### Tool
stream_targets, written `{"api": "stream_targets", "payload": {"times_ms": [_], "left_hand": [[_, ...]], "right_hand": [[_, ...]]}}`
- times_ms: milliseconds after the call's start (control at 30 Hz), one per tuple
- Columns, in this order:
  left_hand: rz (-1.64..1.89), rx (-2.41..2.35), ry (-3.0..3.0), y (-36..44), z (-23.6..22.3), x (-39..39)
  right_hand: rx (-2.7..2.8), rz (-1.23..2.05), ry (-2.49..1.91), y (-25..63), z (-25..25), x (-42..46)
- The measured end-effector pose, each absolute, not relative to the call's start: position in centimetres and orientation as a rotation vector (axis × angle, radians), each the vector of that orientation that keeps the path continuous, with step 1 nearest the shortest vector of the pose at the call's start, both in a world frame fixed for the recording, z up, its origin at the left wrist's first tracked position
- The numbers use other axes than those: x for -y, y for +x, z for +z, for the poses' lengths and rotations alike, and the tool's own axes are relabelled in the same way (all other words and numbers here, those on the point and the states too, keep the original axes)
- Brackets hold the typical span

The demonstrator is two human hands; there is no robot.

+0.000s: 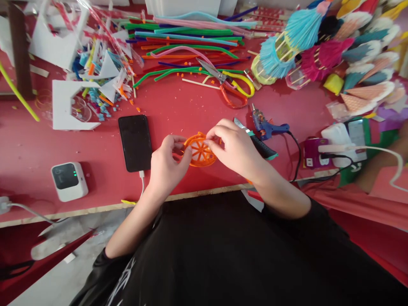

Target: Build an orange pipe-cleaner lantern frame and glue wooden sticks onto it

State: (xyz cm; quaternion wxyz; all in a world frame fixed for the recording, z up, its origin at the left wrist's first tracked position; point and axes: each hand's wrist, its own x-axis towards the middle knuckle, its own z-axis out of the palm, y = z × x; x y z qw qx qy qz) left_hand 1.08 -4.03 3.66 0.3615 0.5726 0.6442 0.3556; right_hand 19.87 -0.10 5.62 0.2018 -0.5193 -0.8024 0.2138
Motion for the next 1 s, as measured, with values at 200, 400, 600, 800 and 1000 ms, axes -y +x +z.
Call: {"api": "stream_targets", "payload": {"times_ms": [200,400,600,800,1000], "left_hand": [[0.875,-1.567,1.398,1.2,4.1,4.2],[0.864,-1.521,1.368,1.2,4.1,4.3],[0.881,-1.444,1.273,1.2,4.1,4.9],[0.879,-1.427,1.227,1.2,3.7,6.0],[0.861,-1.488,1.273,1.3,3.5,6.3]], "right_hand": [[2.317,0.631,-1.474,19.6,6.4,-0.4],[2.331,0.690,-1.400,19.6,6.8,-0.6],[2.295,0.727,-1.422,19.5,6.5,-0.7],[2.245,0.774,-1.401,19.4,6.2,-0.4],[2.212,0.765,-1.411,19.1,5.9,-0.3]]}}
